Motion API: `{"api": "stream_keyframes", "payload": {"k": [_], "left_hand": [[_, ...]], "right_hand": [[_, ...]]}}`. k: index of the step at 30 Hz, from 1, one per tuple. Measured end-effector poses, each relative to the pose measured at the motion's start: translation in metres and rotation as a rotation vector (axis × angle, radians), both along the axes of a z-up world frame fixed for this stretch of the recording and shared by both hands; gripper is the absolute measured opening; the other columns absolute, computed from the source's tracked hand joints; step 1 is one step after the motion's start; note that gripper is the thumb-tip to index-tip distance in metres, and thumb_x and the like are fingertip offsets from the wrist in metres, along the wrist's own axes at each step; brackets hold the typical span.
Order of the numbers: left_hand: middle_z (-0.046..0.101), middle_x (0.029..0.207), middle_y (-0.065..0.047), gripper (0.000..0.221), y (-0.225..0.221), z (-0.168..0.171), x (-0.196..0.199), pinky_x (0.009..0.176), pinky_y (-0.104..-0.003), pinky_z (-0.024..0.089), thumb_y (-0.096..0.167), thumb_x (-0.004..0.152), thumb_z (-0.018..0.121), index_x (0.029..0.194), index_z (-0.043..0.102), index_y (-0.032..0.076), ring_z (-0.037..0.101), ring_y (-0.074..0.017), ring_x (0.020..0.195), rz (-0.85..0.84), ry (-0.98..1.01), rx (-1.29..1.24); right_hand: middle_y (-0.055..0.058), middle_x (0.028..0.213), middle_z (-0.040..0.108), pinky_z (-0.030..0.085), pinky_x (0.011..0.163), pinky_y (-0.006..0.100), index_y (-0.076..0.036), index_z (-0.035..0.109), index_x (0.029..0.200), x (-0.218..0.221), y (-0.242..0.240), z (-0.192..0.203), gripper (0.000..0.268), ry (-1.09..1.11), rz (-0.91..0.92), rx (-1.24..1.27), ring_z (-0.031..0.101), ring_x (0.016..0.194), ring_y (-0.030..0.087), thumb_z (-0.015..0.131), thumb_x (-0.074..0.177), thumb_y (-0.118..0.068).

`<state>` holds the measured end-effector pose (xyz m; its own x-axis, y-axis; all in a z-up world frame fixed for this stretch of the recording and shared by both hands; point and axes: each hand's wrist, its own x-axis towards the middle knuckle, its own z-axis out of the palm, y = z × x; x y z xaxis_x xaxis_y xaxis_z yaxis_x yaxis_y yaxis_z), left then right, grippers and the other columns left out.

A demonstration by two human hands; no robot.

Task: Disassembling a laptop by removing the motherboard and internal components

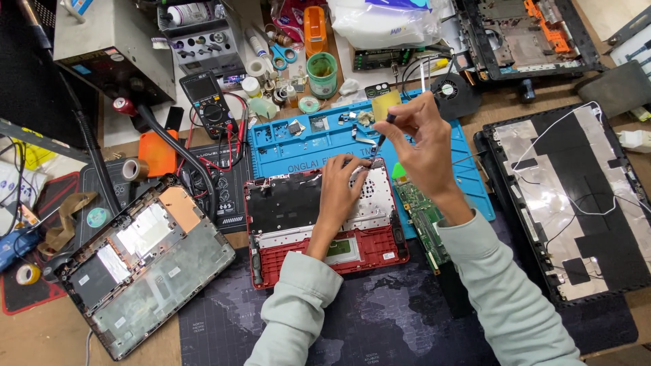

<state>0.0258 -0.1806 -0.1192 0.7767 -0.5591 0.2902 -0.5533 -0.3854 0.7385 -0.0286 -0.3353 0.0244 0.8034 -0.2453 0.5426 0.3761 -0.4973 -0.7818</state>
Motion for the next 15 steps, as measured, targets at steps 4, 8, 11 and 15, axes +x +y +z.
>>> {"api": "stream_keyframes", "payload": {"k": [4,8,11,15], "left_hand": [[0.061,0.109,-0.001,0.017,0.0,-0.001,0.0,0.102,-0.039,0.042,0.019,0.095,0.071,0.111,0.069,0.026,0.055,-0.0236,0.117,0.005,-0.023,0.005],[0.062,0.109,-0.002,0.016,0.002,0.0,-0.002,0.102,-0.039,0.041,0.019,0.096,0.07,0.11,0.07,0.025,0.056,-0.024,0.116,0.002,-0.007,-0.009],[0.062,0.109,-0.002,0.017,-0.001,-0.005,0.001,0.102,-0.04,0.041,0.019,0.095,0.071,0.111,0.07,0.026,0.056,-0.0244,0.116,0.005,-0.017,-0.001],[0.062,0.109,-0.002,0.017,-0.001,-0.005,0.001,0.102,-0.04,0.041,0.018,0.096,0.071,0.111,0.07,0.026,0.056,-0.0241,0.115,0.008,-0.021,-0.006]], "right_hand": [[0.024,0.112,0.067,0.06,0.095,0.051,-0.001,0.041,0.115,-0.001,0.014,0.028,0.013,0.03,0.166,0.059,0.071,0.109,0.038,0.05,0.107,0.003],[0.021,0.119,0.059,0.06,0.092,0.047,-0.001,0.043,0.114,0.001,0.005,0.012,0.021,0.007,0.09,-0.009,0.066,0.111,0.036,0.061,0.103,0.001],[0.015,0.107,0.057,0.061,0.091,0.041,-0.001,0.044,0.115,0.0,0.002,0.01,0.023,0.005,0.075,0.026,0.067,0.103,0.026,0.064,0.103,0.0],[0.021,0.118,0.065,0.059,0.096,0.048,-0.001,0.042,0.116,-0.003,0.015,0.025,0.013,0.003,0.133,0.062,0.068,0.115,0.033,0.048,0.108,0.005]]}}
